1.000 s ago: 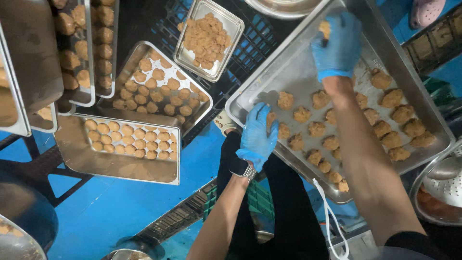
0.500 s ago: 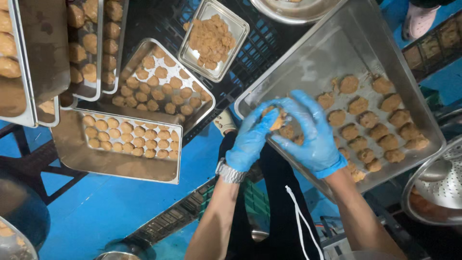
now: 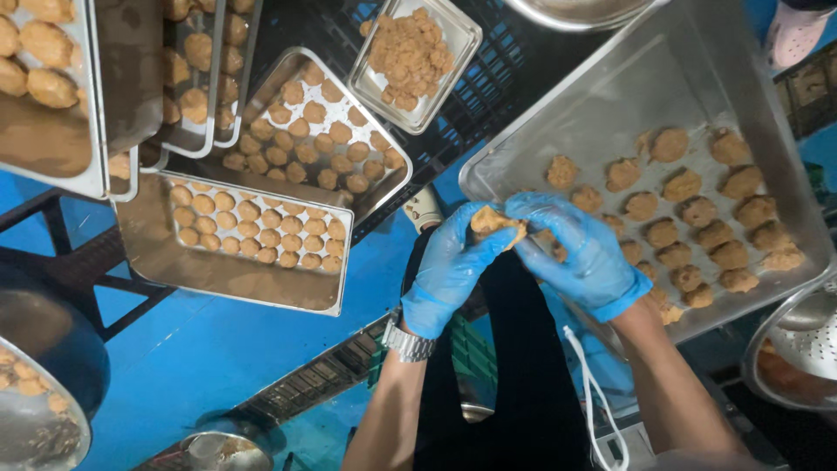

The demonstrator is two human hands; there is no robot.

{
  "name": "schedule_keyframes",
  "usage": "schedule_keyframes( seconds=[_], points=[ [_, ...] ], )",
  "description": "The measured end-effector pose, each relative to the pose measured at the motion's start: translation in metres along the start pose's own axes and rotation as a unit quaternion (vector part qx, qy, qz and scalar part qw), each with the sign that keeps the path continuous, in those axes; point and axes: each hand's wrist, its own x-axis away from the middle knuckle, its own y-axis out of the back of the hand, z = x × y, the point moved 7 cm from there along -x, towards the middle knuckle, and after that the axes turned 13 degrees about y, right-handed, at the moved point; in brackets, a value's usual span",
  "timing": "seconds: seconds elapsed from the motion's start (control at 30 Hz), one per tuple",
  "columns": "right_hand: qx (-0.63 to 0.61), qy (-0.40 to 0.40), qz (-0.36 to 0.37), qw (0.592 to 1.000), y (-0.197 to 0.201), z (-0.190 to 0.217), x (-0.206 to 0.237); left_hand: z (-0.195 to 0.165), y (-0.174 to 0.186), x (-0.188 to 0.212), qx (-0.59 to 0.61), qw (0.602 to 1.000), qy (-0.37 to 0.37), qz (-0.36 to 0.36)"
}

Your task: The person wearing blue gloves takes portions of a brown dough-like mixture from a tray, rolls and shapes each portion between both hands, and places the shaped pieces onto trays, filling the empty spots on the trays.

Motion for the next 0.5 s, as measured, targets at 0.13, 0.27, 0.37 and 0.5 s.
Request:
schedule_keyframes(
  seconds=[0.13, 0.27, 0.37, 0.5],
  points=[
    [-0.035, 0.051, -0.004, 0.998, -0.016, 0.017, -0.009, -0.017, 0.013, 0.014, -0.063, 0.995, -0.048, -0.06],
    [0.001, 0.025, -0.017, 1.0, -0.037, 0.012, -0.022, -0.016, 0.029, 0.016, -0.042, 0.997, -0.04, -0.044],
    [0.003, 0.021, -0.021, 1.0, -0.047, 0.01, -0.035, -0.013, 0.044, 0.018, -0.009, 0.999, -0.035, -0.039],
    [-0.235, -0.108, -0.046, 0.965, -0.056, 0.004, -0.031, -0.013, 0.068, 0.021, 0.032, 0.998, -0.038, -0.038]
  ],
)
